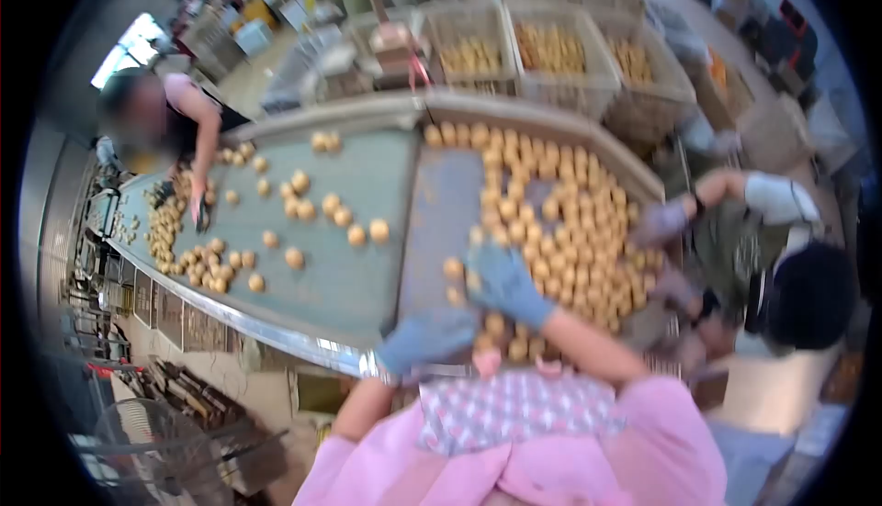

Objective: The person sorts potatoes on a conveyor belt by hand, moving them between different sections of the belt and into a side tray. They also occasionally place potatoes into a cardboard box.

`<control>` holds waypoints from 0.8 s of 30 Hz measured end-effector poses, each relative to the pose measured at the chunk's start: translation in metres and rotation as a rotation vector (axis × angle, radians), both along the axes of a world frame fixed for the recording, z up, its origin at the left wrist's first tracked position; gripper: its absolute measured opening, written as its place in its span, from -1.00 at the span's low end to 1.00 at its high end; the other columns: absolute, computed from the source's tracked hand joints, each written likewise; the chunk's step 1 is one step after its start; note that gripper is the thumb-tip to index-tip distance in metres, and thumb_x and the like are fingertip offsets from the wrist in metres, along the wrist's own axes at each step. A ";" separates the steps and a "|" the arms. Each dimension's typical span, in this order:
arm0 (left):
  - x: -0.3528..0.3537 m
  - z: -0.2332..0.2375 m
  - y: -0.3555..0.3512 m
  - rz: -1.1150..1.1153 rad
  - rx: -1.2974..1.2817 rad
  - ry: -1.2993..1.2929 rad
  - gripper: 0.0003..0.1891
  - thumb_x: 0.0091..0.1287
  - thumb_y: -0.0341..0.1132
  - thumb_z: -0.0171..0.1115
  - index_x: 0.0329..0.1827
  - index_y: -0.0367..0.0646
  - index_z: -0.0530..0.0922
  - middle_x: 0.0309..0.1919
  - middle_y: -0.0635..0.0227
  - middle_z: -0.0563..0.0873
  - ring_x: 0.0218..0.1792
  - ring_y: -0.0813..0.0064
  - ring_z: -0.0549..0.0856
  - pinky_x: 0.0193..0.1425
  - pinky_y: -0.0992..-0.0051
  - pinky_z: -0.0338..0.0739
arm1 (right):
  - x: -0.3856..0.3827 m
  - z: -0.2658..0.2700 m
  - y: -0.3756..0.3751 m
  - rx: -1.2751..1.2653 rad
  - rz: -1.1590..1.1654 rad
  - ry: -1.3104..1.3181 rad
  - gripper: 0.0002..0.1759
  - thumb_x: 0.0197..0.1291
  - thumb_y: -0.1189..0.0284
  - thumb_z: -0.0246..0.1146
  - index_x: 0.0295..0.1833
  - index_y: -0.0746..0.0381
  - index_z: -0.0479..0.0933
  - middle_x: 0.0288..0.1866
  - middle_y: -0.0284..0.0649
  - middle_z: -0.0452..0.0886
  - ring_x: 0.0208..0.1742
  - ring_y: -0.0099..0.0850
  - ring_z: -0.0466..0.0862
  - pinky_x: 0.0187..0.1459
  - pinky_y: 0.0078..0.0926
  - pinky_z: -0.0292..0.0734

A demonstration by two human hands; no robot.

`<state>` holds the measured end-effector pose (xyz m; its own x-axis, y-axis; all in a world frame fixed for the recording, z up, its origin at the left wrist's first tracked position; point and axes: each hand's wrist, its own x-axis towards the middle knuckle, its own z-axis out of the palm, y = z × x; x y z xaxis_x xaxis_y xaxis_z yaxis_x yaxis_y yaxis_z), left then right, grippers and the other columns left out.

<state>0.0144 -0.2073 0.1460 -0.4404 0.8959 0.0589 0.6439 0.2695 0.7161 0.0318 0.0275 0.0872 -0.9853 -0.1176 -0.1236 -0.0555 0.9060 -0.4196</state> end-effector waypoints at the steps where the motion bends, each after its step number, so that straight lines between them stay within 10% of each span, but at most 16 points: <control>1: -0.004 -0.005 -0.001 -0.015 -0.174 0.017 -0.74 0.43 -0.22 0.38 0.08 -0.14 0.76 0.04 0.10 0.81 0.07 -0.01 0.76 0.32 0.13 0.61 | 0.009 -0.035 0.003 -0.085 -0.061 0.737 -0.36 0.39 0.26 0.31 0.52 0.29 0.48 0.52 0.05 0.52 0.54 0.04 0.50 0.54 0.09 0.38; 2: -0.014 -0.039 -0.014 -0.059 -0.053 0.481 -0.67 0.37 -0.21 0.36 0.16 -0.04 0.75 0.07 0.10 0.80 0.22 -0.15 0.69 0.38 -0.03 0.55 | 0.013 -0.032 0.001 -0.136 -0.102 0.700 -0.33 0.39 0.27 0.32 0.56 0.28 0.45 0.54 0.03 0.51 0.56 0.03 0.48 0.57 0.08 0.34; 10: -0.024 0.004 -0.008 0.698 0.187 0.343 -0.67 0.54 -0.39 0.28 0.31 -0.25 0.67 0.35 0.01 0.65 0.41 -0.04 0.57 0.54 0.06 0.42 | 0.096 -0.007 0.035 -0.251 0.498 0.629 -0.47 0.23 0.43 0.33 0.35 0.22 0.64 0.29 -0.06 0.70 0.28 -0.13 0.71 0.28 -0.21 0.65; 12: -0.026 0.006 -0.008 0.701 0.230 0.286 -0.68 0.54 -0.40 0.27 0.30 -0.26 0.68 0.34 0.02 0.65 0.40 -0.01 0.58 0.52 0.08 0.44 | 0.106 0.010 0.058 -0.258 0.322 0.351 -0.50 0.25 0.47 0.32 0.33 0.22 0.64 0.17 -0.05 0.75 0.19 -0.16 0.76 0.22 -0.26 0.68; 16: -0.028 0.014 -0.004 0.688 0.236 0.260 -0.70 0.54 -0.42 0.24 0.27 -0.27 0.69 0.32 0.05 0.67 0.38 0.02 0.59 0.48 0.10 0.45 | 0.101 -0.037 0.115 -0.323 -0.284 0.586 -0.64 0.44 0.51 0.28 0.29 0.28 0.66 0.17 -0.02 0.78 0.16 -0.07 0.78 0.18 -0.18 0.69; 24: -0.027 0.016 0.004 0.735 0.223 0.249 -0.71 0.55 -0.42 0.22 0.25 -0.25 0.70 0.30 0.06 0.68 0.34 0.05 0.61 0.48 0.13 0.45 | -0.045 -0.043 0.195 -0.244 -0.703 0.547 -0.54 0.48 0.23 0.26 0.36 0.22 0.61 0.28 0.02 0.69 0.24 -0.07 0.70 0.25 -0.18 0.63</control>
<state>-0.0129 -0.2035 0.1618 -0.8627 0.3383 0.3759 0.5055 0.5539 0.6616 -0.0131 0.2227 0.0446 -0.7537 0.5684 0.3299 0.2270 0.6962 -0.6810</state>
